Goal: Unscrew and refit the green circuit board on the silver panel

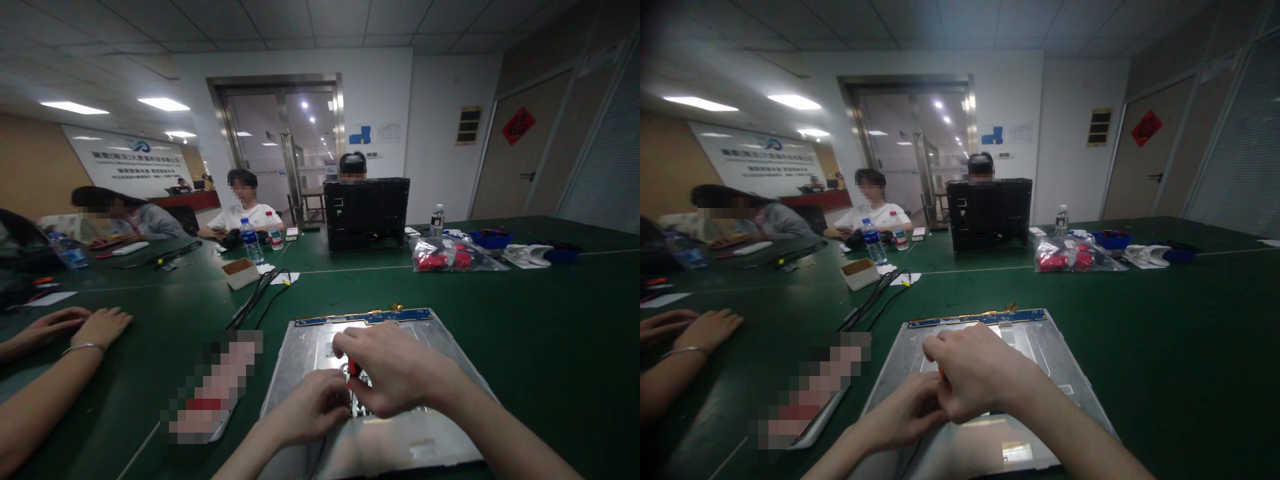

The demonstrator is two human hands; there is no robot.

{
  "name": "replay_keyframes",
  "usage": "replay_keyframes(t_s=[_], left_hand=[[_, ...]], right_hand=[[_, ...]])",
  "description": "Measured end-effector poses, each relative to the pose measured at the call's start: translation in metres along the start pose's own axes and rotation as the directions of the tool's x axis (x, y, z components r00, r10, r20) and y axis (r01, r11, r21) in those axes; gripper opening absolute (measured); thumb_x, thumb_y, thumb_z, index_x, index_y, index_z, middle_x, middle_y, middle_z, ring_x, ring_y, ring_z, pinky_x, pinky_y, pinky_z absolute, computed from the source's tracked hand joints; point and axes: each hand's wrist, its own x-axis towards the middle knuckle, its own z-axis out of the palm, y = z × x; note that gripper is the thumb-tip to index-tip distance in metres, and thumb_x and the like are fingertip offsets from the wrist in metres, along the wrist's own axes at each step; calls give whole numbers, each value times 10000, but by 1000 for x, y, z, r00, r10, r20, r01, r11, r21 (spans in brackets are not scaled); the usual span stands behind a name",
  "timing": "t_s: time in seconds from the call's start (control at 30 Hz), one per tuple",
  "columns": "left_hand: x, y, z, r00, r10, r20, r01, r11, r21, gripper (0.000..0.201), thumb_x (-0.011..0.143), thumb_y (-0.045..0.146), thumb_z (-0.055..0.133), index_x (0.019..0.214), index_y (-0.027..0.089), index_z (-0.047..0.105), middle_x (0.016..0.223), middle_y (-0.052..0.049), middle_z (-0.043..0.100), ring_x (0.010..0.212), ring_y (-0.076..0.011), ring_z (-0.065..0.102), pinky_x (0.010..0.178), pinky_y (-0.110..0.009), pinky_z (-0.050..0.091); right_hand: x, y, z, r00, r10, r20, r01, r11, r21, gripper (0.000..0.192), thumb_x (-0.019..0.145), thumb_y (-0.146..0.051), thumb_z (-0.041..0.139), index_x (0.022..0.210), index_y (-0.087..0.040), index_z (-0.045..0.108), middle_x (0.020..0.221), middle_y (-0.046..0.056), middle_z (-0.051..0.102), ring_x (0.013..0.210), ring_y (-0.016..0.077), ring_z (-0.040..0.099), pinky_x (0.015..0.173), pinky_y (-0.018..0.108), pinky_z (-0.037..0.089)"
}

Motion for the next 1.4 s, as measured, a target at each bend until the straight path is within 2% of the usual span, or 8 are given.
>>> replay_keyframes(t_s=[0.2, 0.4, 0.7, 0.8, 0.93, 1.03, 1.23, 1.4], left_hand=[[1, -3, 2, 1000, -24, 17, 24, 999, -22, 81, 746, 120, 561, 809, 150, 602, 778, -18, 630, 673, -147, 536, 584, -211, 402], [-1, -5, 2, 999, -50, 10, 50, 998, 26, 131, 752, 133, 559, 866, 155, 618, 817, -31, 628, 678, -148, 530, 573, -211, 401], [1, 1, 0, 1000, -19, 3, 19, 1000, -5, 71, 743, 99, 555, 770, 145, 603, 751, -10, 611, 672, -146, 528, 593, -212, 385], [0, -1, 1, 999, -45, -2, 45, 999, 13, 98, 717, 80, 559, 770, 148, 605, 765, -12, 610, 673, -144, 521, 583, -211, 379], [-1, -3, 3, 998, -58, 19, 58, 998, -8, 110, 739, 84, 535, 802, 149, 597, 783, -15, 614, 652, -136, 524, 548, -204, 365], [-1, -3, 3, 999, -39, 4, 39, 999, -16, 148, 744, 85, 536, 862, 148, 598, 802, -19, 626, 669, -142, 539, 576, -208, 379], [1, 1, 1, 1000, 16, -18, -16, 1000, 19, 69, 752, 101, 554, 769, 147, 602, 727, -4, 615, 660, -141, 536, 579, -199, 363], [1, 2, 0, 1000, 7, 2, -7, 1000, -13, 75, 757, 117, 564, 808, 151, 607, 737, -5, 624, 637, -136, 527, 559, -199, 368]], right_hand=[[3, -2, 0, 999, 28, 28, -28, 1000, -12, 298, 778, -230, 546, 1074, -197, 547, 945, 52, 696, 765, 200, 629, 552, 278, 292], [5, 2, 4, 994, 101, 43, -97, 990, -98, 216, 846, -387, 544, 913, -194, 615, 758, 42, 692, 687, 202, 632, 524, 271, 268], [-1, -1, -1, 999, -8, 44, 8, 1000, 10, 298, 748, -235, 546, 1039, -174, 544, 939, 70, 668, 751, 190, 595, 538, 277, 288], [2, 0, 2, 998, 55, 41, -54, 998, -26, 275, 772, -229, 529, 1040, -170, 547, 894, 69, 682, 728, 193, 604, 529, 279, 274], [5, 3, 7, 994, 109, 22, -107, 990, -94, 241, 828, -357, 532, 989, -188, 590, 783, 55, 690, 673, 208, 612, 507, 280, 243], [5, 2, 6, 996, 80, 26, -77, 994, -82, 239, 830, -369, 536, 973, -191, 607, 767, 49, 688, 671, 204, 611, 513, 280, 254], [0, -2, 1, 997, -71, 36, 69, 996, 53, 222, 764, -269, 557, 972, -191, 573, 908, 46, 668, 720, 168, 578, 529, 262, 282], [2, -2, 4, 1000, -13, 21, 13, 1000, 8, 210, 779, -243, 547, 980, -193, 581, 864, 41, 686, 698, 170, 591, 517, 273, 244]])
